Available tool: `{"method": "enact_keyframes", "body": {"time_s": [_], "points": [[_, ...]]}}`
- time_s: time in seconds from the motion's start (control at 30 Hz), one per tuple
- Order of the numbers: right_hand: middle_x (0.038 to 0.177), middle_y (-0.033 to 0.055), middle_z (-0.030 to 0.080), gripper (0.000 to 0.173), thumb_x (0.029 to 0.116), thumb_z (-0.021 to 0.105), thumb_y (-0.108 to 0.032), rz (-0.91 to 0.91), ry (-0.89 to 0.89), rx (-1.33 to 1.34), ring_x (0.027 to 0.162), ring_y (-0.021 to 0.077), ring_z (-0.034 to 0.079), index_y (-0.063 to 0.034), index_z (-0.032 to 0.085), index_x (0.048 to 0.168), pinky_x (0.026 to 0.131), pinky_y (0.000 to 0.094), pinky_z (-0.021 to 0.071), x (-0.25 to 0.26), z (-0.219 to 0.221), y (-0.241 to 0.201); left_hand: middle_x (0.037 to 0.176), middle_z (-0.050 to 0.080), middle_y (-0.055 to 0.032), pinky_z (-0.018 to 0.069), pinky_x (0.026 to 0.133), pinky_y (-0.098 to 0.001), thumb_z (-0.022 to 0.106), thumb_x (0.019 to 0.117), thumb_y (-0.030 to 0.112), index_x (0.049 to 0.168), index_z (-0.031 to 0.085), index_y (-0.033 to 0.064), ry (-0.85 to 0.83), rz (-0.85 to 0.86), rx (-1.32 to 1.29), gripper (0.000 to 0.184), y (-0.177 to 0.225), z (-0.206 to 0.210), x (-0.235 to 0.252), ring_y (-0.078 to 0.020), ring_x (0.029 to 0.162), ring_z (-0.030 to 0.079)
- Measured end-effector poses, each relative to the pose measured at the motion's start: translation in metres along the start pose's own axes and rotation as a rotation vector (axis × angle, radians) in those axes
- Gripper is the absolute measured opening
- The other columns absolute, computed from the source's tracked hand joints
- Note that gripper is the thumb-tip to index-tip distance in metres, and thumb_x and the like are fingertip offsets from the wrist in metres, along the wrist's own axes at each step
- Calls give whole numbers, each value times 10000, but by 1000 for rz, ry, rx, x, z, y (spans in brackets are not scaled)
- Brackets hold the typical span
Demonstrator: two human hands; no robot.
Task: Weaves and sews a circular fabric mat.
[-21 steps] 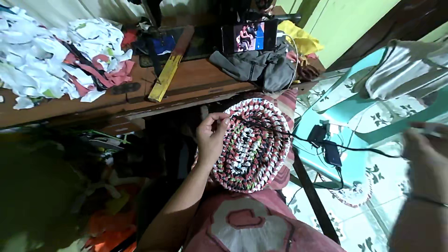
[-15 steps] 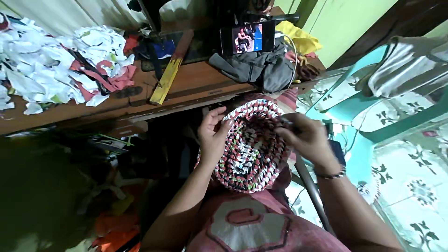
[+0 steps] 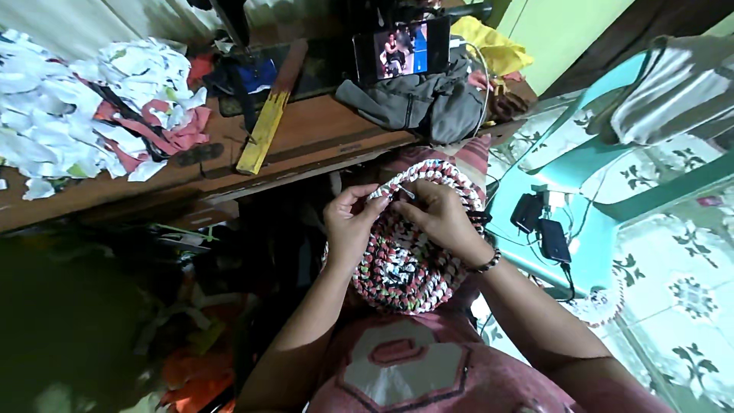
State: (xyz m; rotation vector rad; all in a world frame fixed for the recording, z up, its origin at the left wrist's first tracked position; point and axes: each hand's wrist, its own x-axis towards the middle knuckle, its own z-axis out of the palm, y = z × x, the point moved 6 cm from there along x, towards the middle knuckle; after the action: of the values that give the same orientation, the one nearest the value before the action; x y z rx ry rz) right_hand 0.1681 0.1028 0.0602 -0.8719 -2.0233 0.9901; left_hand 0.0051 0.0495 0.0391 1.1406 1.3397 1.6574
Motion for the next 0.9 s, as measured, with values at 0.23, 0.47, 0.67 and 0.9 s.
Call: {"method": "enact_keyframes", "body": {"time_s": [0.23, 0.47, 0.67, 0.9], "points": [[655, -35, 557, 74, 940, 695, -125, 64, -107, 253, 529, 18, 490, -70, 655, 910, 481, 172, 416, -9, 8, 0, 990, 739, -32, 597, 756, -272, 747, 863, -39, 1052, 734, 32, 42, 64, 41, 202, -1, 0, 0, -100, 874, 698], [659, -38, 560, 69, 942, 690, -120, 75, -105, 331, 537, 20, 498, -76, 646, 914, 487, 167, 420, -8, 8, 7, 974, 731, -23, 607, 756, -261, 778, 851, -27, 1031, 696, 35, -38, 150, 74, 207, 4, 6, -4, -88, 858, 703], [657, -39, 543, 67, 938, 680, -111, 55, -188, 358, 551, 21, 492, -75, 636, 903, 504, 171, 417, -8, 10, 7, 958, 730, -26, 600, 730, -255, 719, 862, -56, 998, 685, 37, -10, 144, 92, 168, 2, 8, -3, -85, 839, 698], [765, -36, 550, 260, 1049, 446, -220, 60, -24, 374, 585, 30, 473, -90, 644, 1157, 515, 184, 402, -14, 0, 10, 1017, 731, -35, 589, 737, -266, 737, 915, 30, 1101, 726, 43, -40, 66, 32, 187, -5, 1, 2, -104, 845, 686]]}}
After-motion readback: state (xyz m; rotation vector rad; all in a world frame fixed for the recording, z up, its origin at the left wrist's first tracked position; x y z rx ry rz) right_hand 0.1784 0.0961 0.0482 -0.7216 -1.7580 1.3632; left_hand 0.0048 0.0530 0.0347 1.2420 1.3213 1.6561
